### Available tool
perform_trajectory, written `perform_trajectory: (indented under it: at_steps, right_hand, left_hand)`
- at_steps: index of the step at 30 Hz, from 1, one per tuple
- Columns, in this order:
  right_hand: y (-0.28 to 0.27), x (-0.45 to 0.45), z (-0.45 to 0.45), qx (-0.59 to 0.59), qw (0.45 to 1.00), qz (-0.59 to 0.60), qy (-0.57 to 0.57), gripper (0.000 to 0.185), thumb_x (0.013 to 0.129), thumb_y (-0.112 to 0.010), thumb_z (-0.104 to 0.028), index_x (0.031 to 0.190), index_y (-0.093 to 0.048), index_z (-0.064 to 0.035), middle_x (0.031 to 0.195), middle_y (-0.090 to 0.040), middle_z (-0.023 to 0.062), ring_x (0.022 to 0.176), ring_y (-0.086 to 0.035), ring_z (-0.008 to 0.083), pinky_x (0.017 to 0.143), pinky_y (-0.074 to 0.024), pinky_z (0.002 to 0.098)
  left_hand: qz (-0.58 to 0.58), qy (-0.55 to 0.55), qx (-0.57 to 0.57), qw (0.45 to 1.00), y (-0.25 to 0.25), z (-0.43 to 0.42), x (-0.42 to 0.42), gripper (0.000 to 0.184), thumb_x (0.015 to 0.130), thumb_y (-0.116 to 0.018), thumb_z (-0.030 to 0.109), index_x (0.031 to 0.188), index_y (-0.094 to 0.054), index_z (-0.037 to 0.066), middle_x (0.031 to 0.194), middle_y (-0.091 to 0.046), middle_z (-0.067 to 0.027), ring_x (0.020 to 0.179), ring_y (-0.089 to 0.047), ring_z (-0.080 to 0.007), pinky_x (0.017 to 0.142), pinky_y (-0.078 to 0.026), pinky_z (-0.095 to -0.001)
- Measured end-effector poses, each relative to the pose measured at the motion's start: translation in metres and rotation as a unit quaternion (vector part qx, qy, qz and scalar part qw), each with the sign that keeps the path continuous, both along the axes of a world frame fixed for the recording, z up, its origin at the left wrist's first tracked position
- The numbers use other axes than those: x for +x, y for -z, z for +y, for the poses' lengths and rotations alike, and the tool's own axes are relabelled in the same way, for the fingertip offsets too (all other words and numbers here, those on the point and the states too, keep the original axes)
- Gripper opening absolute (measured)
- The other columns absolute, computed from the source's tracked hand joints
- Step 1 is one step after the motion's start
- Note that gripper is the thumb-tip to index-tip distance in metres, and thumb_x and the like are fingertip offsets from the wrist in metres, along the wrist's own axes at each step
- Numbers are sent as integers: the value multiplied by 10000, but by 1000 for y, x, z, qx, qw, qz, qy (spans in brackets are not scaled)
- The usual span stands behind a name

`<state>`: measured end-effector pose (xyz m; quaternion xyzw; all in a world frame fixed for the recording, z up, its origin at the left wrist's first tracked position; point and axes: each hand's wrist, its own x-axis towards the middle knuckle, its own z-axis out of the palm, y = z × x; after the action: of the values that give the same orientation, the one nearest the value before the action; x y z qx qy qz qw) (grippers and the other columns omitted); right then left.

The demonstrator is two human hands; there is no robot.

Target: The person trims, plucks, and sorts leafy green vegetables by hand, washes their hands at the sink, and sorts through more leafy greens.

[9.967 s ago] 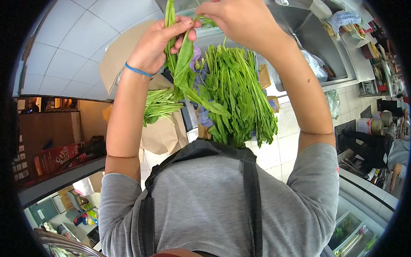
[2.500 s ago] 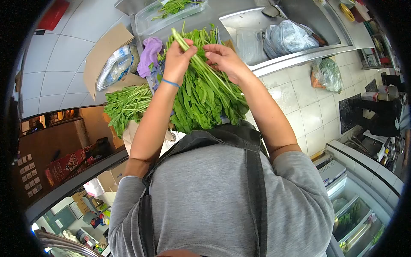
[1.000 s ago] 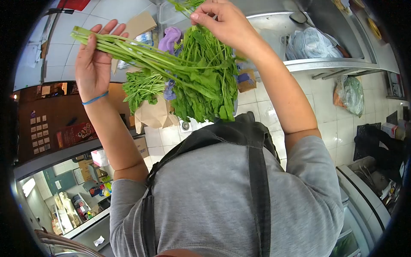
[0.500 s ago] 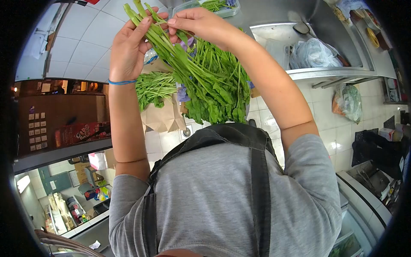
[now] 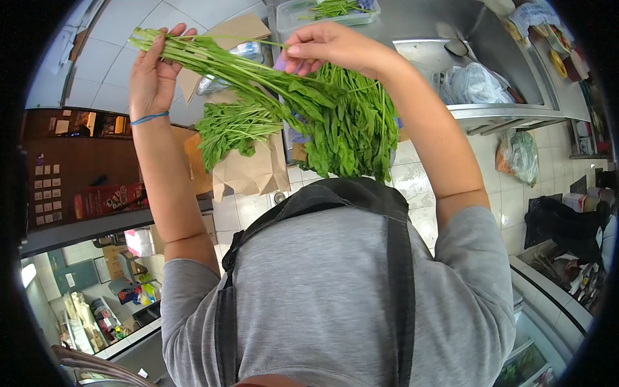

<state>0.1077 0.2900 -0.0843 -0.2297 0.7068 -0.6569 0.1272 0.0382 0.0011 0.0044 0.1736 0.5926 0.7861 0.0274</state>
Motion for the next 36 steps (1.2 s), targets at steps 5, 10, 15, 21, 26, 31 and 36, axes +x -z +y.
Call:
perform_trajectory:
  at_steps: [5, 10, 15, 21, 26, 31, 36]
  right_hand:
    - [26, -2, -1, 11, 998, 2, 63, 250, 957, -545, -282, 1027, -617, -53, 980, -680, 46, 904, -623, 118, 838, -468, 259]
    - [48, 9, -4, 50, 987, -26, 151, 256, 958, -549, -240, 1089, -607, -29, 1026, -658, 55, 985, -613, 128, 885, -466, 276]
    - [72, 24, -5, 63, 985, -11, 162, 250, 939, -575, -208, 1087, -615, -10, 1009, -661, 61, 952, -606, 129, 876, -468, 277]
    - [89, 66, 13, 121, 958, -35, 258, 208, 943, -568, -137, 1073, -604, 21, 1009, -655, 68, 1004, -608, 130, 897, -454, 254]
    - [91, 108, 20, 143, 927, -61, 342, 188, 950, -551, -97, 1082, -597, 30, 1017, -648, 61, 1003, -598, 123, 901, -441, 250]
    - [81, 138, 22, 177, 888, -101, 412, 189, 953, -551, -97, 1093, -598, 22, 1033, -644, 46, 998, -587, 119, 916, -424, 253]
    - [75, 157, 25, 208, 860, -98, 455, 200, 958, -552, -120, 1100, -603, 12, 1059, -644, 55, 1001, -586, 132, 908, -429, 268]
  left_hand:
    - [-17, -48, 10, 999, -4, -60, -18, 205, 972, -489, 101, 1100, -476, -58, 1165, -579, -269, 1101, -583, -405, 934, -523, -473]
    - [-58, -105, 45, 992, -6, -113, -29, 246, 983, -468, 123, 1149, -448, -57, 1276, -509, -263, 1229, -486, -405, 1050, -417, -498]
    - [-70, -129, 24, 989, -6, -170, -39, 253, 983, -471, 100, 1167, -463, -73, 1261, -537, -238, 1250, -477, -365, 1061, -420, -464]
    - [29, -84, -289, 953, -20, -209, -36, 270, 978, -504, 161, 1133, -519, -60, 1073, -637, -168, 1048, -622, -273, 895, -523, -377]
    - [80, 53, -565, 819, 80, -179, -38, 281, 955, -528, 210, 1188, -581, 63, 965, -670, -44, 800, -598, -125, 703, -507, -280]
    - [245, 203, -742, 590, 312, -137, -18, 268, 841, -526, 103, 1106, -567, 97, 975, -661, -149, 929, -635, -328, 763, -507, -464]
    - [405, 46, -655, 636, 366, -124, 19, 300, 801, -521, 107, 1090, -598, 132, 1099, -590, -42, 1055, -522, -206, 871, -402, -354]
